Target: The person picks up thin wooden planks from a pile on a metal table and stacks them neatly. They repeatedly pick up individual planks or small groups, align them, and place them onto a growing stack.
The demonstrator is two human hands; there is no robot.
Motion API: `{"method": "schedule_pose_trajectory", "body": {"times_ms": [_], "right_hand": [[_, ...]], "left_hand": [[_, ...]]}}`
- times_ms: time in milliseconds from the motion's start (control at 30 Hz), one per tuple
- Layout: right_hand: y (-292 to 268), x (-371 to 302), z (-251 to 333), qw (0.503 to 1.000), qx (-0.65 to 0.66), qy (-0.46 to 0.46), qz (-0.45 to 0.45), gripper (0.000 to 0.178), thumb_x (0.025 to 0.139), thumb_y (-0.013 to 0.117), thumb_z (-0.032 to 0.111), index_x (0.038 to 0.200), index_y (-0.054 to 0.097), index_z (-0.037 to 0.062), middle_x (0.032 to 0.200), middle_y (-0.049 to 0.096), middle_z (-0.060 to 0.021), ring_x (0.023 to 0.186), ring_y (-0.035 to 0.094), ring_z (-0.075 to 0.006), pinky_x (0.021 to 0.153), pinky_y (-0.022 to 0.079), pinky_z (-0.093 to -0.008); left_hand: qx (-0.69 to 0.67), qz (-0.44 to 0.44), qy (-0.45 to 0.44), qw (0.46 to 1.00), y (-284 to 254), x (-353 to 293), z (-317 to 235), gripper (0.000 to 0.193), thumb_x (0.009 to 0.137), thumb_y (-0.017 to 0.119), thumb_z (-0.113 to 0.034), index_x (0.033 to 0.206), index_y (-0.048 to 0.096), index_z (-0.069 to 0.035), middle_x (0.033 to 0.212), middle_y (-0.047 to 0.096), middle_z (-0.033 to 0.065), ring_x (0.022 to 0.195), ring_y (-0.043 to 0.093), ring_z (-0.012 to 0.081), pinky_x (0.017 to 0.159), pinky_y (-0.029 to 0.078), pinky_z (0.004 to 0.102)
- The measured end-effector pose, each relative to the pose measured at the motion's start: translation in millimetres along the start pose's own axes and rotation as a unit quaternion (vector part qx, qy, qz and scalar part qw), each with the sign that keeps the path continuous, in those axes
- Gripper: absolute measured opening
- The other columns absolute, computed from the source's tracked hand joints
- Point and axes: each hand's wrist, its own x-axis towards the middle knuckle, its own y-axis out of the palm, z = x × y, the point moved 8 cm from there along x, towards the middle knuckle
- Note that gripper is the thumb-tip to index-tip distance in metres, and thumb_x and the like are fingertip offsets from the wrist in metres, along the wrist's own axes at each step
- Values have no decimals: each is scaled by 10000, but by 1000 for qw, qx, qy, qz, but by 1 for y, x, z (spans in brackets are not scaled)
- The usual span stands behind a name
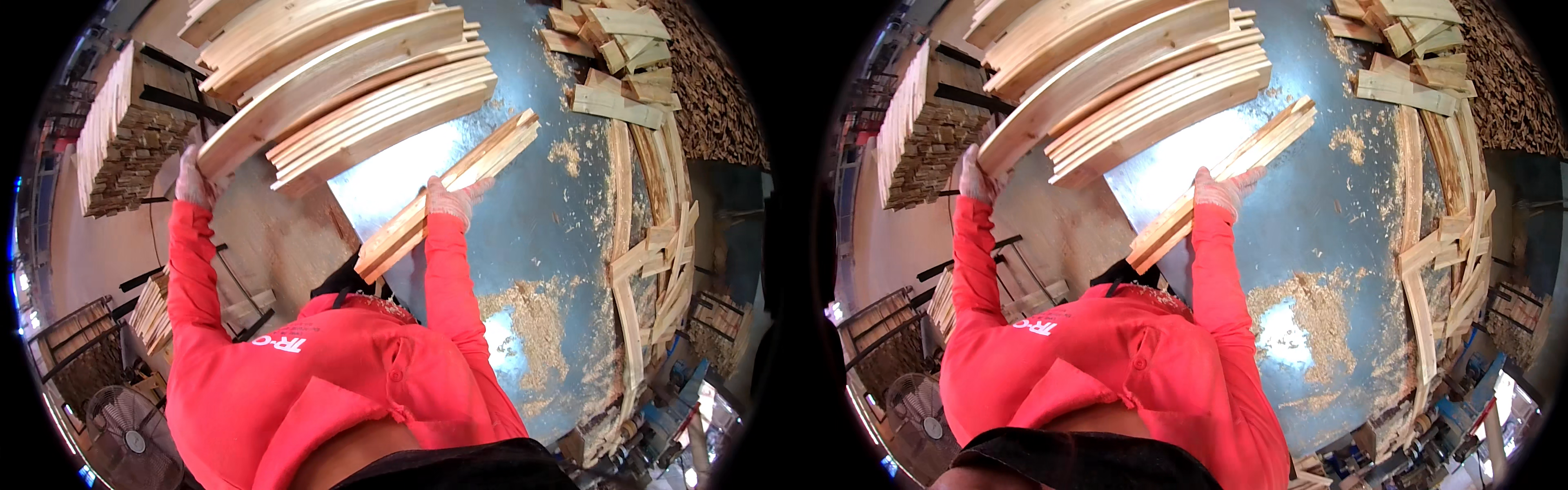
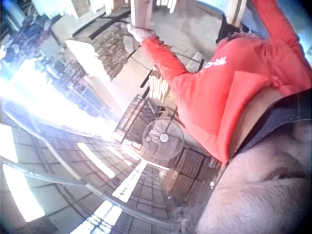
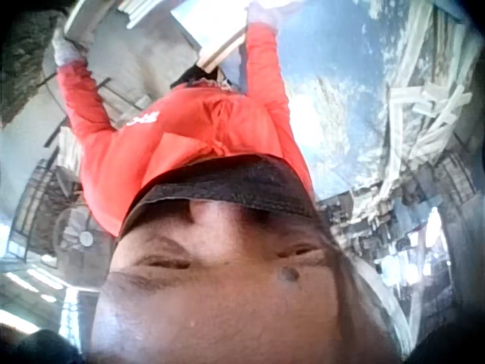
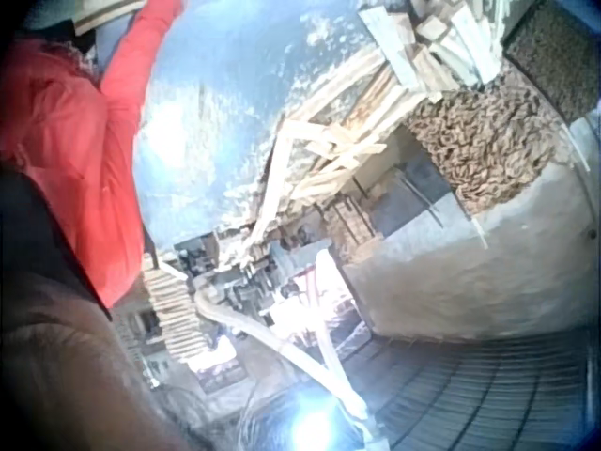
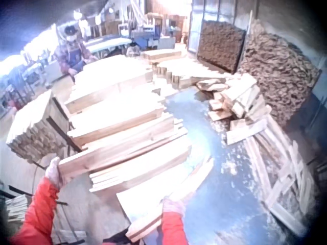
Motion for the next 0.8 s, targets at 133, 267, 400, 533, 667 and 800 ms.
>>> {"method": "schedule_pose_trajectory", "body": {"times_ms": [133,267,400,533,667,800], "right_hand": [[-2,4,-6,997,45,-56,28,1190,713,769,337,1495,-86,65,1508,161,-282,1343,333,-415,1112,323,-407],[-56,-45,21,940,-3,-266,-213,1210,696,783,490,1493,17,-1,1512,164,-286,1391,227,-424,1142,247,-445],[-49,-96,51,788,500,-322,158,1091,659,817,352,1452,134,44,1337,333,-184,1224,371,-295,1012,353,-388],[-65,-71,17,652,712,-161,206,678,656,790,35,1243,456,90,1038,548,-48,913,588,-176,754,547,-325],[-94,-20,-80,745,643,-127,122,710,656,728,-15,1301,448,85,1187,530,-127,999,595,-254,770,559,-386],[-182,-42,-173,935,50,-109,-335,865,665,792,175,1407,346,183,1277,485,-196,1119,533,-372,954,471,-472]], "left_hand": [[-169,97,-56,979,22,-35,37,650,924,401,-550,1274,498,-11,1124,632,186,873,648,384,629,540,465],[-227,202,-41,952,80,-87,83,653,953,392,-518,1332,460,10,1226,595,191,1005,619,387,712,545,492],[69,270,148,949,157,-158,125,566,933,521,-435,1236,531,43,1256,561,187,1113,563,302,914,477,380],[90,466,220,852,227,-222,134,521,941,519,-284,1323,471,66,1303,530,200,1225,495,304,1051,355,365],[460,287,342,768,277,-224,139,955,765,721,-344,1467,199,38,1485,284,282,1375,306,385,1117,284,403],[778,237,239,531,325,-224,206,1142,719,737,-480,1518,5,-118,1545,125,244,1379,275,408,1123,261,444]]}}
